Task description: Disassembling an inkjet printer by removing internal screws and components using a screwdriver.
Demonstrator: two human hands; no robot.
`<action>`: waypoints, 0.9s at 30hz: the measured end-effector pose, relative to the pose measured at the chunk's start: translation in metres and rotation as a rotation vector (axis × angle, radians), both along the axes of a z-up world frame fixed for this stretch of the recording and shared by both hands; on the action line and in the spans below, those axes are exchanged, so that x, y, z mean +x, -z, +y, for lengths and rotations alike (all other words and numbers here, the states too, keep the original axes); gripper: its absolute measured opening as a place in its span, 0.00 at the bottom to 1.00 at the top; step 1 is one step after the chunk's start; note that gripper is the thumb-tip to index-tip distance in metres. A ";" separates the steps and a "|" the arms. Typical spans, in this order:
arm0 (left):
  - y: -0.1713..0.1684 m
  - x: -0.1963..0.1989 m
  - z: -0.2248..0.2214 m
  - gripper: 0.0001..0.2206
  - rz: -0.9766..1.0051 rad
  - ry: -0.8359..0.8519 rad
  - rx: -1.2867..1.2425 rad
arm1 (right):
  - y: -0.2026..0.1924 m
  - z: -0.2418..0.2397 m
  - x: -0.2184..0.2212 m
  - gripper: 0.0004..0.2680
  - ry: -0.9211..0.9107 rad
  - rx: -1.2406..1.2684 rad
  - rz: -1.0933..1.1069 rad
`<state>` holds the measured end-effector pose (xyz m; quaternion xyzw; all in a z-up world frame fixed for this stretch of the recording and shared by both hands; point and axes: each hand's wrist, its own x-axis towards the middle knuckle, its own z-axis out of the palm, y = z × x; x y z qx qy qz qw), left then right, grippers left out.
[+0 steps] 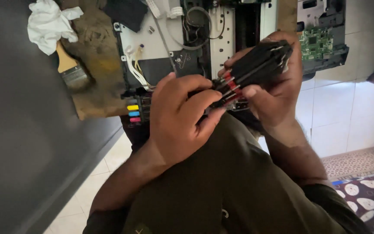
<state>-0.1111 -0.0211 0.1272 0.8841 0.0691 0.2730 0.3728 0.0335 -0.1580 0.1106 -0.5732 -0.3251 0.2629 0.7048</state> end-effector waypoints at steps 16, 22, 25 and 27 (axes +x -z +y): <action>0.029 0.019 0.042 0.05 -0.044 0.192 -0.226 | 0.003 0.008 -0.026 0.28 0.148 -0.271 -0.403; 0.042 0.024 0.019 0.10 0.002 0.093 -0.111 | -0.010 0.006 0.000 0.23 0.069 -0.329 -0.535; 0.032 0.029 0.017 0.03 0.030 0.067 -0.072 | -0.028 -0.003 0.022 0.25 0.016 -0.354 -0.705; 0.026 0.032 0.017 0.01 0.115 0.131 -0.102 | -0.052 -0.015 0.037 0.24 -0.054 -0.605 -0.873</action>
